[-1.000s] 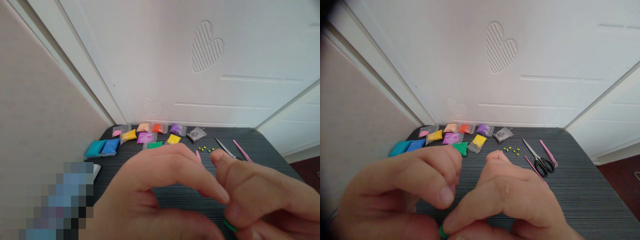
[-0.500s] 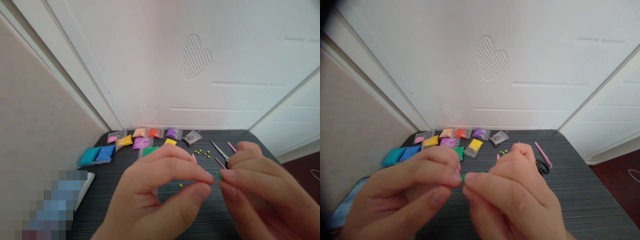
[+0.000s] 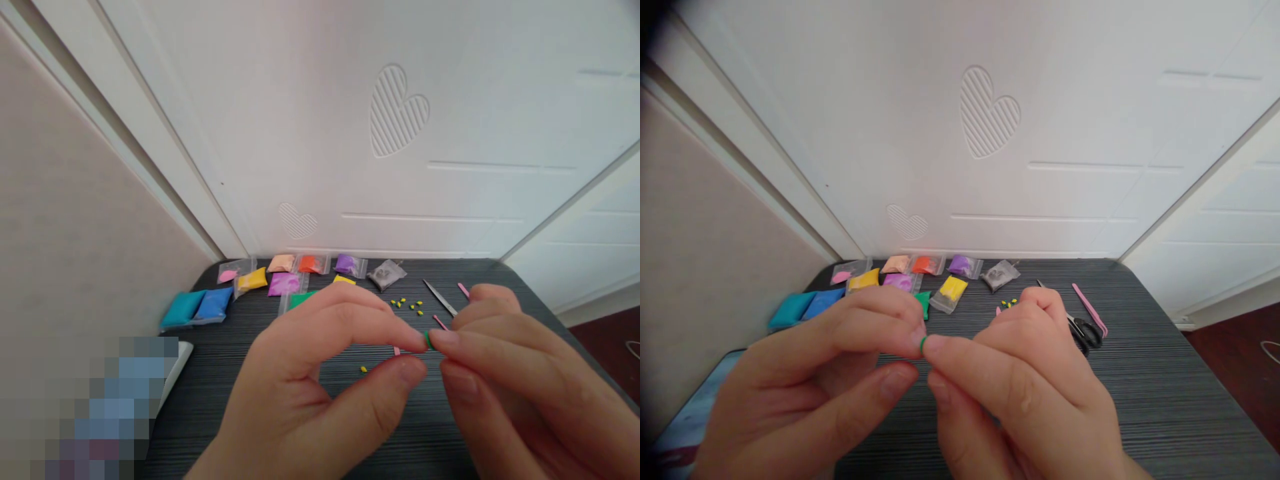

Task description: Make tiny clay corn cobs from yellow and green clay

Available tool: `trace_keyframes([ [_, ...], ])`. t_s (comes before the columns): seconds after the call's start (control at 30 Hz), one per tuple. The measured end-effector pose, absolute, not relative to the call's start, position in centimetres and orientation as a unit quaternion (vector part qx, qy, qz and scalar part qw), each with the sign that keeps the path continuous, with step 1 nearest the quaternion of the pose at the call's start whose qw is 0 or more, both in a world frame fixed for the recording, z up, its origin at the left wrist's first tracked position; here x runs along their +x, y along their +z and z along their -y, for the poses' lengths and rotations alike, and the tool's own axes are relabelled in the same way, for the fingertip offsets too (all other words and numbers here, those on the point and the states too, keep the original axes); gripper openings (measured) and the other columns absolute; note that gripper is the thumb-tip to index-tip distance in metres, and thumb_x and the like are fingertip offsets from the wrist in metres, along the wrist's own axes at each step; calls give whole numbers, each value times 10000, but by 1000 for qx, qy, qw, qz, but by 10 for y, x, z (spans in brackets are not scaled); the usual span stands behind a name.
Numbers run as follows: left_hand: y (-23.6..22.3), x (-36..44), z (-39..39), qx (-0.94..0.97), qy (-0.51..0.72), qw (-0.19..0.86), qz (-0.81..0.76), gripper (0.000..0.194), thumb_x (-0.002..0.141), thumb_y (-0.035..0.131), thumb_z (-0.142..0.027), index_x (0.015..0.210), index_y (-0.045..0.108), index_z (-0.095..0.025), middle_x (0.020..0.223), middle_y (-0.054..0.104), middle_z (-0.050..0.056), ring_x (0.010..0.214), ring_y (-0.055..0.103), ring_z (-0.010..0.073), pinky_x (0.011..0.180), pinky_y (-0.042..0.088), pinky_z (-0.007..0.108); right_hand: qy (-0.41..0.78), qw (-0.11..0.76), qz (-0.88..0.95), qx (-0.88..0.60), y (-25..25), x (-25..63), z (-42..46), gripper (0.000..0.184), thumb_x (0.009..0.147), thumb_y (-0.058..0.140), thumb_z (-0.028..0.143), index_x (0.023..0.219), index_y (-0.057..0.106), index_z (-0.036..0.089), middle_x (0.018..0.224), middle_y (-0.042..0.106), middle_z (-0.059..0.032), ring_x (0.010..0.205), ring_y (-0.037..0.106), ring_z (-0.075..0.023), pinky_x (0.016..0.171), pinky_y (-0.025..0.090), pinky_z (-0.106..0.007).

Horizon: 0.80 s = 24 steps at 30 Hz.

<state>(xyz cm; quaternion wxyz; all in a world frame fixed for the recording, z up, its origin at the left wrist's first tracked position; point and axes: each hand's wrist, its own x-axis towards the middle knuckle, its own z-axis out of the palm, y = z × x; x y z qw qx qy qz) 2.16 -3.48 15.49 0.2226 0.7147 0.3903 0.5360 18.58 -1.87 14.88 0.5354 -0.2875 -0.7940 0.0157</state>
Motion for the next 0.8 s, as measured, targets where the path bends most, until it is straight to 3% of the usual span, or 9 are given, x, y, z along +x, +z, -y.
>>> trace_keyframes([
  [0.5, 156, 24, 35, 707, 544, 266, -365, 99, 720, 630, -165, 800, 631, -223, 756, 642, -13, 750, 597, 122, 677, 509, 203, 66, 543, 784, -293, 143, 187, 18, 147, 759, 577, 262, 905, 597, 260, 724, 644, 13, 703, 619, -155, 655, 495, -302],
  [0.8, 156, 23, 36, 706, 541, 270, -368, 106, 718, 634, -166, 805, 626, -226, 763, 638, -22, 755, 596, 113, 689, 507, 190, 68, 543, 787, -286, 142, 187, 17, 173, 738, 603, 266, 911, 593, 258, 723, 642, 15, 594, 601, -137, 636, 492, -319],
])
